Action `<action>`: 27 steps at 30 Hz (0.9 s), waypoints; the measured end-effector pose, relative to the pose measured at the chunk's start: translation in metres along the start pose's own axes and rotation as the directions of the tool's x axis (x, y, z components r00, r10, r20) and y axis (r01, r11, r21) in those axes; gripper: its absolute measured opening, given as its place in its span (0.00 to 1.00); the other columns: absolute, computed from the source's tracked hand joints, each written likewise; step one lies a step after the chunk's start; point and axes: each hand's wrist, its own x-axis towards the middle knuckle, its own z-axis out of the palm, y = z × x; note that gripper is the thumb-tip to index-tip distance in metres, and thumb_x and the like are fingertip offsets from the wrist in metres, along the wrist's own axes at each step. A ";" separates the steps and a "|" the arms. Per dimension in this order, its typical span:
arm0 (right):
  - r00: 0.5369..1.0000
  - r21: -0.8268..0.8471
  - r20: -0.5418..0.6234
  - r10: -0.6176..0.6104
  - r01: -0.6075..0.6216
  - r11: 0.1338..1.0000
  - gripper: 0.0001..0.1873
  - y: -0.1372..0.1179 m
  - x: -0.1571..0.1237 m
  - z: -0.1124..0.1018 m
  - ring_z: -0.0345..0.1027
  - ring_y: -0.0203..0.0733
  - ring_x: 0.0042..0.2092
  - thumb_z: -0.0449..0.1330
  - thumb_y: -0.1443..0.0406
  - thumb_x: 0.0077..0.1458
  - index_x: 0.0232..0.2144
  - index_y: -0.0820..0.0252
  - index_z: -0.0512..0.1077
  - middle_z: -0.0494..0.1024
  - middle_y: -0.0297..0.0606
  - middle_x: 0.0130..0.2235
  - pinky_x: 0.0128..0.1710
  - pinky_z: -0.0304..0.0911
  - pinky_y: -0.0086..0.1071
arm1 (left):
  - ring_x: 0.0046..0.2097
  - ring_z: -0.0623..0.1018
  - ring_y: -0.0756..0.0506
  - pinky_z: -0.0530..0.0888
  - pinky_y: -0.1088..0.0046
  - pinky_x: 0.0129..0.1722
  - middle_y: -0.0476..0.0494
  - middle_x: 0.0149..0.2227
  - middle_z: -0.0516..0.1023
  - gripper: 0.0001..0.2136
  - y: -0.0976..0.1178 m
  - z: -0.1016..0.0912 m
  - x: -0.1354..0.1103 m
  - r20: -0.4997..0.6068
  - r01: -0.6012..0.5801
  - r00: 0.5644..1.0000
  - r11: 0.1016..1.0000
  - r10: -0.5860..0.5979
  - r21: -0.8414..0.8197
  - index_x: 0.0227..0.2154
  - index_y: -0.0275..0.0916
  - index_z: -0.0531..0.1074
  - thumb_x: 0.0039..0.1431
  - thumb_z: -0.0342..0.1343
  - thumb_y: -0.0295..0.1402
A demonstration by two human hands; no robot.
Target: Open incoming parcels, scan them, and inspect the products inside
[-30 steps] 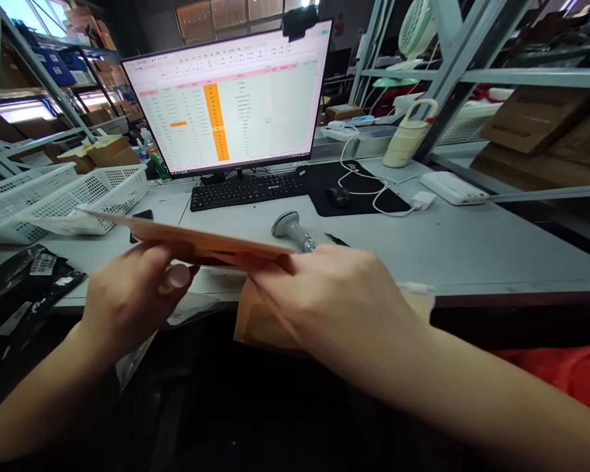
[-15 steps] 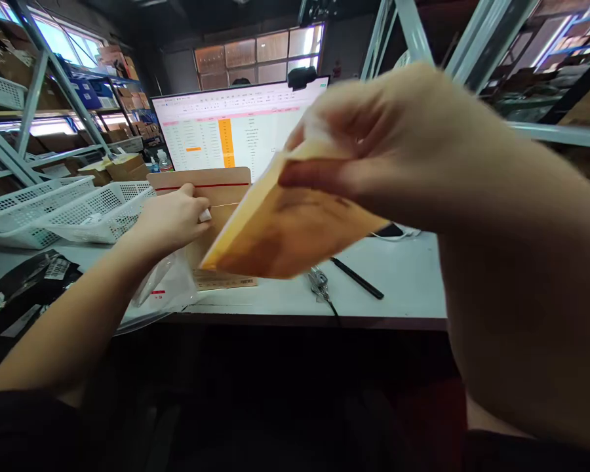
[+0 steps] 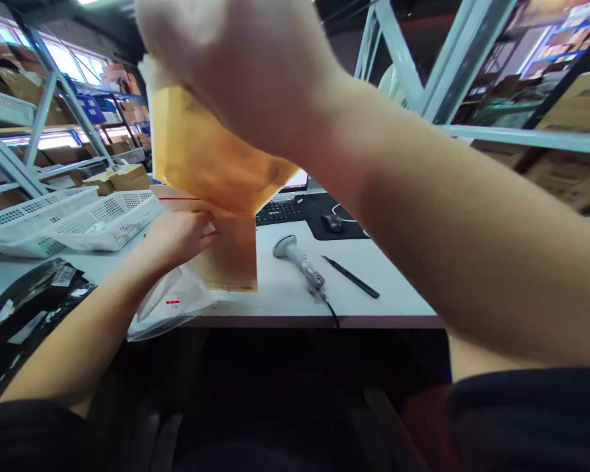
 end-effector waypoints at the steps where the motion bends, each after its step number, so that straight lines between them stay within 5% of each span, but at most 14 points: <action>1: 0.998 0.050 0.053 -0.039 0.036 0.998 0.35 -0.006 0.006 -0.002 0.70 0.51 0.53 0.26 0.62 0.65 0.57 0.79 0.63 0.75 0.48 0.51 0.36 0.56 0.47 | 0.42 0.81 0.36 0.71 0.65 0.34 0.37 0.40 0.82 0.13 0.001 0.000 0.000 -0.001 -0.002 1.000 1.000 0.002 0.009 0.41 0.39 0.76 0.62 0.49 0.37; 7: 0.980 0.187 0.032 -0.197 0.187 0.964 0.29 -0.022 0.038 0.013 0.72 0.46 0.52 0.44 0.55 0.63 0.52 0.73 0.69 0.78 0.42 0.50 0.34 0.57 0.41 | 0.43 0.81 0.35 0.72 0.64 0.36 0.35 0.41 0.82 0.14 0.004 0.002 0.002 -0.023 -0.014 1.000 0.999 0.015 0.036 0.43 0.37 0.76 0.64 0.48 0.37; 11: 0.965 0.209 0.078 -0.249 0.228 0.951 0.49 -0.013 0.062 0.032 0.72 0.47 0.49 0.34 0.43 0.54 0.57 0.80 0.64 0.77 0.42 0.46 0.27 0.56 0.36 | 0.45 0.81 0.37 0.72 0.65 0.37 0.37 0.42 0.82 0.13 0.005 0.003 0.003 -0.024 -0.008 1.000 1.000 0.008 0.024 0.42 0.38 0.76 0.64 0.49 0.38; 14: 0.960 0.288 0.188 -0.209 0.150 0.946 0.59 0.005 0.065 0.037 0.73 0.48 0.44 0.35 0.39 0.44 0.58 0.86 0.63 0.76 0.39 0.42 0.26 0.56 0.35 | 0.46 0.81 0.38 0.72 0.66 0.38 0.38 0.43 0.81 0.13 0.004 0.006 0.002 -0.036 0.002 0.999 1.000 -0.001 0.026 0.42 0.39 0.75 0.65 0.49 0.38; 20: 0.893 0.389 0.446 -0.066 -0.127 0.913 0.46 0.038 0.040 0.034 0.73 0.46 0.42 0.48 0.43 0.47 0.53 0.77 0.74 0.75 0.31 0.33 0.33 0.59 0.40 | 0.45 0.82 0.37 0.73 0.65 0.38 0.36 0.44 0.81 0.12 0.004 0.009 0.006 -0.065 -0.032 0.997 0.999 0.033 0.007 0.46 0.37 0.70 0.65 0.49 0.37; 24: 0.916 0.571 0.390 -0.094 -0.160 0.805 0.39 0.032 0.026 0.038 0.72 0.40 0.42 0.44 0.50 0.56 0.51 0.81 0.74 0.76 0.33 0.34 0.35 0.59 0.36 | 0.44 0.82 0.36 0.73 0.65 0.39 0.35 0.43 0.82 0.15 0.007 0.009 0.010 -0.052 0.018 0.998 0.999 -0.020 -0.034 0.51 0.36 0.66 0.65 0.50 0.38; 27: 0.927 0.612 0.319 -0.197 -0.043 0.790 0.39 0.017 0.023 0.044 0.72 0.39 0.42 0.39 0.53 0.58 0.49 0.86 0.73 0.76 0.33 0.35 0.34 0.58 0.35 | 0.45 0.82 0.36 0.74 0.65 0.41 0.35 0.44 0.82 0.20 0.007 0.013 0.012 -0.066 0.025 0.997 0.997 -0.030 -0.073 0.57 0.37 0.63 0.66 0.50 0.38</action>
